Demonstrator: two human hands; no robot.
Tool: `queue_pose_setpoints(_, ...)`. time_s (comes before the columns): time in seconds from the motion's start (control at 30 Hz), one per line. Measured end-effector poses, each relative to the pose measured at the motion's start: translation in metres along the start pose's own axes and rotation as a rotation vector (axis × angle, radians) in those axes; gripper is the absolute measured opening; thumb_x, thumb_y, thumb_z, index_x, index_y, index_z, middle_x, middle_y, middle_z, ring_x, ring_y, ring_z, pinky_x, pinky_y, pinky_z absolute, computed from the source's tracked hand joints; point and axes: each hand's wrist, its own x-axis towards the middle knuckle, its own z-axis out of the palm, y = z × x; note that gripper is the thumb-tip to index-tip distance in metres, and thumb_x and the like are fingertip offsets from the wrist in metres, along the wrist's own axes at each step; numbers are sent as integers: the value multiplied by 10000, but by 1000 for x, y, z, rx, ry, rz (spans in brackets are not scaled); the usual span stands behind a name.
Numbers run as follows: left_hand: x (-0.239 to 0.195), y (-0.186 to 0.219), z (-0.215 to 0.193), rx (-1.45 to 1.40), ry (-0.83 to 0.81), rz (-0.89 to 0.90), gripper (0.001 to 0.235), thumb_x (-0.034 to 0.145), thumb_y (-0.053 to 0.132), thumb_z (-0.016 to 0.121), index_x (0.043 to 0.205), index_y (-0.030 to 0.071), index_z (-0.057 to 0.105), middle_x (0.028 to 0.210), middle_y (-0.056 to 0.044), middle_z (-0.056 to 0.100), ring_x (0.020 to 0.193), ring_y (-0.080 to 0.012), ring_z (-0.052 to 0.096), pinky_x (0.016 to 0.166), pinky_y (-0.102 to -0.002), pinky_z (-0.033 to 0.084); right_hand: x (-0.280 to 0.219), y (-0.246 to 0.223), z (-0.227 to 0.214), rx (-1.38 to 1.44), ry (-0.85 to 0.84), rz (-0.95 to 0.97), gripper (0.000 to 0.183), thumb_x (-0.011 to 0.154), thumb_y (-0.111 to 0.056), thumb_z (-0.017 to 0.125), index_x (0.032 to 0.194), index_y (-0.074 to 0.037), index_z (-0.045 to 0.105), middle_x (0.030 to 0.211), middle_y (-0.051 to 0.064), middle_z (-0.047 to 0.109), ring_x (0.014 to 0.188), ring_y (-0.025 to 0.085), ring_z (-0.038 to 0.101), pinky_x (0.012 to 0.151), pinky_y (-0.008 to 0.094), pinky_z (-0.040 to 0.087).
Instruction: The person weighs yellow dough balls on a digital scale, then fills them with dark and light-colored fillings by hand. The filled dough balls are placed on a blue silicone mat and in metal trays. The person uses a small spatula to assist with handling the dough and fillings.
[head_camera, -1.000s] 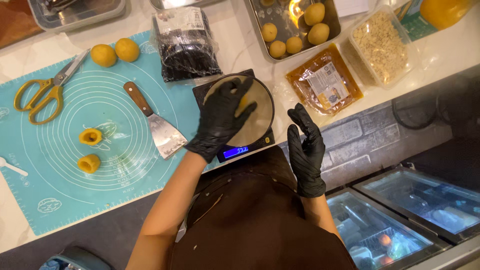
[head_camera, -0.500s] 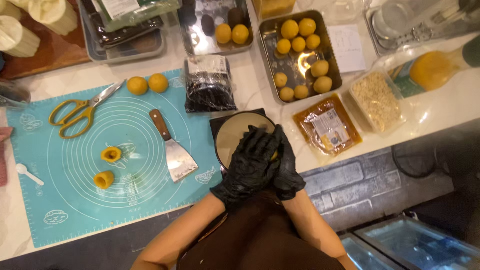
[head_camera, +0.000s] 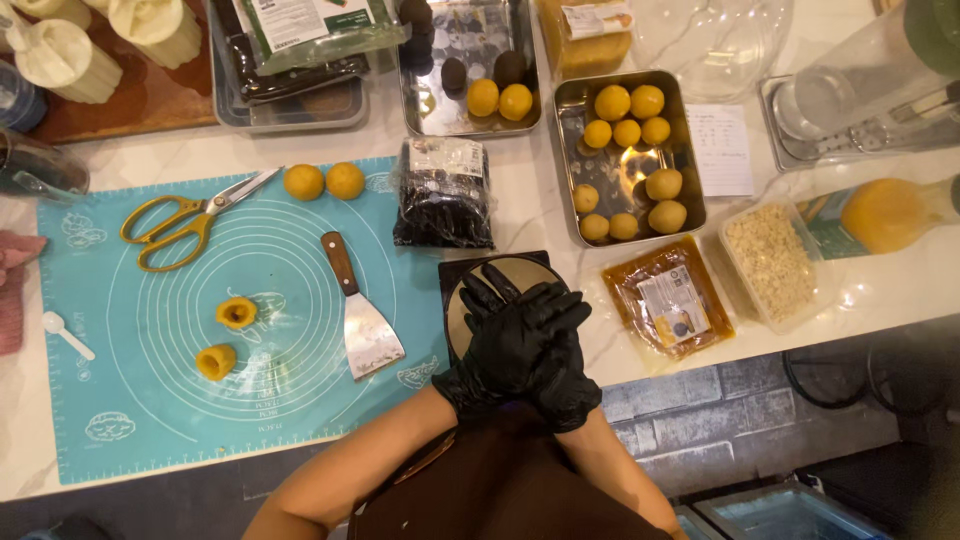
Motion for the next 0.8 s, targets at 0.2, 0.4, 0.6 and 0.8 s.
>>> queue_pose_setpoints(0.2, -20, -13, 0, -152, 83, -223, 304, 980, 267, 696, 1250, 129, 704, 1213, -90, 725, 1073, -281, 729, 934, -378, 575, 8, -10, 90, 99, 256, 46, 828, 998, -604, 371, 1568, -4, 331, 1617, 265, 335, 1483, 384, 340, 1221, 472, 265)
queue_pose_setpoints(0.4, -28, -51, 38, -386, 453, -463, 355, 1067, 171, 515, 1362, 4, 624, 1124, -106, 703, 991, -244, 688, 900, -367, 545, 6, -9, 90, -176, 247, -129, 675, 1069, -467, 376, 1572, -17, 359, 1578, 252, 412, 1451, 353, 411, 1221, 457, 317)
queue_pose_setpoints(0.6, -31, -61, 32, -464, 408, -385, 423, 1135, 130, 371, 1515, -13, 492, 1241, -149, 654, 1148, -247, 620, 1087, -341, 484, 10, -11, 94, -345, 323, -272, 590, 1078, -419, 384, 1541, -55, 405, 1511, 239, 494, 1365, 356, 509, 1134, 450, 414)
queue_pose_setpoints(0.8, -35, -36, 30, -395, 247, -309, 442, 1091, 89, 402, 1521, 18, 481, 1536, -177, 525, 1451, -321, 477, 1236, -385, 338, 21, -20, 95, -273, 302, -301, 544, 1103, -309, 415, 1522, 39, 418, 1551, 236, 490, 1397, 353, 506, 1177, 447, 396)
